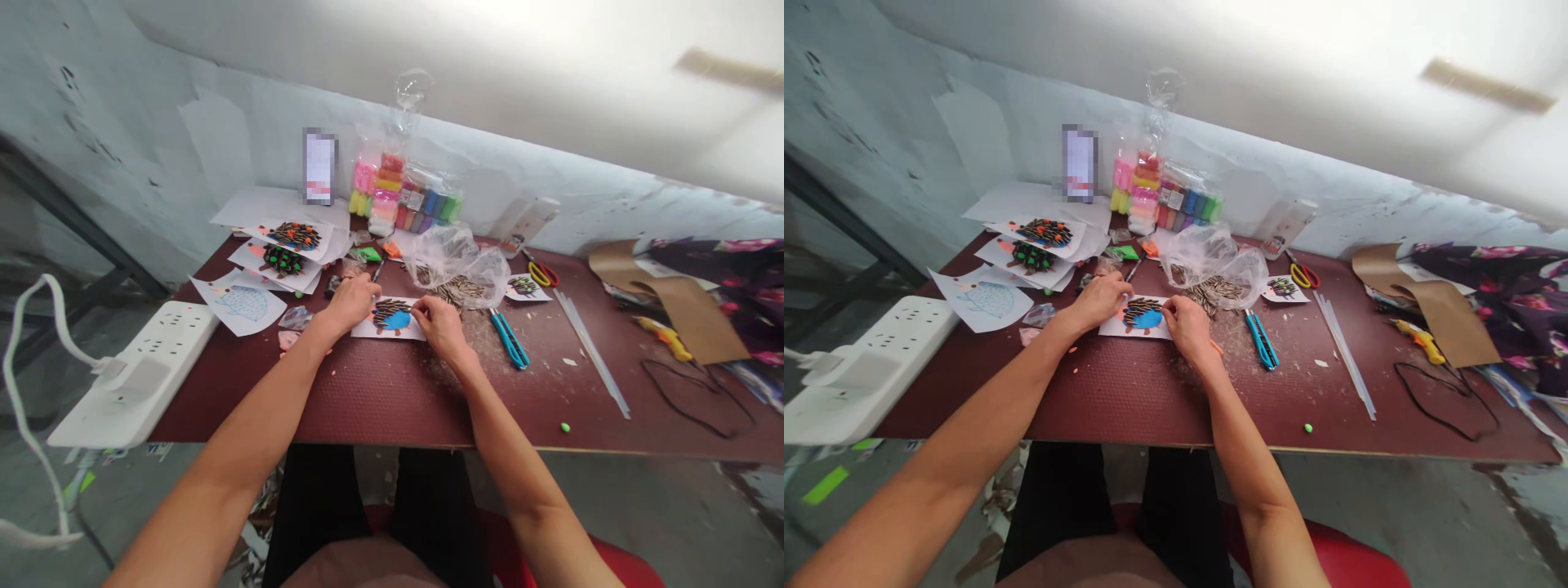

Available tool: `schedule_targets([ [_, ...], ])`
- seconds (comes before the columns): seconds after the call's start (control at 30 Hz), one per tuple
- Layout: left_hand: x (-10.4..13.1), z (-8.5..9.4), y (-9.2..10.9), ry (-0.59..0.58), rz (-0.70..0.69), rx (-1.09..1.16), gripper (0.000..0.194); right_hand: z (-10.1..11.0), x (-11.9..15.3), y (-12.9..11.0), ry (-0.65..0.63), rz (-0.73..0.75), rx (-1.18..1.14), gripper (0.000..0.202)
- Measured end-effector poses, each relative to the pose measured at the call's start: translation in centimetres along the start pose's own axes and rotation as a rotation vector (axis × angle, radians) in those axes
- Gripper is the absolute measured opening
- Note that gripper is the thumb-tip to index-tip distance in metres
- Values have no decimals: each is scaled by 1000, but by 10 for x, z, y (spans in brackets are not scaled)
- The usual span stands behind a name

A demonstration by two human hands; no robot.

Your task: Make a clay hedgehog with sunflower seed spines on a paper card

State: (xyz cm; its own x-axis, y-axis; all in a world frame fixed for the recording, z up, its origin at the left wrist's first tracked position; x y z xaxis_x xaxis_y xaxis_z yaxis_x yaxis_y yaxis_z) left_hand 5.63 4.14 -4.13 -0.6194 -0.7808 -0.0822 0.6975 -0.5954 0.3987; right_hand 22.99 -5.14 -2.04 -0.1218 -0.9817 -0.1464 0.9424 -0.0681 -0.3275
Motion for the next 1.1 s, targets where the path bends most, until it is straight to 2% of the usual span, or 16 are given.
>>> schedule_targets([
  [0.67, 0, 1, 2, -20, 5, -24, 35, -18, -6, -1, 18, 54, 72, 13],
  [1.1, 0, 2, 3, -26, 2, -32, 34, -21, -4, -12, -23, 72, 231, 19],
])
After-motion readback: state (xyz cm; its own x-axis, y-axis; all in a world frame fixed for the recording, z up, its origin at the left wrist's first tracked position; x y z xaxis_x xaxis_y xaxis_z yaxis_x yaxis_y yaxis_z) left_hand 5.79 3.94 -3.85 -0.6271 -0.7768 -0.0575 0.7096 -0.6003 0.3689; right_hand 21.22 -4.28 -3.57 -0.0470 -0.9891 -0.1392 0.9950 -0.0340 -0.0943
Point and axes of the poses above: each hand's wrist, its own x-axis away from the middle knuckle, its own z-axis out of the back of the hand, y = z × x, the point moved 4 cm from there along -x, towards the middle knuckle, and after that the axes turned 9 degrees about x, right-handed, at the moved point
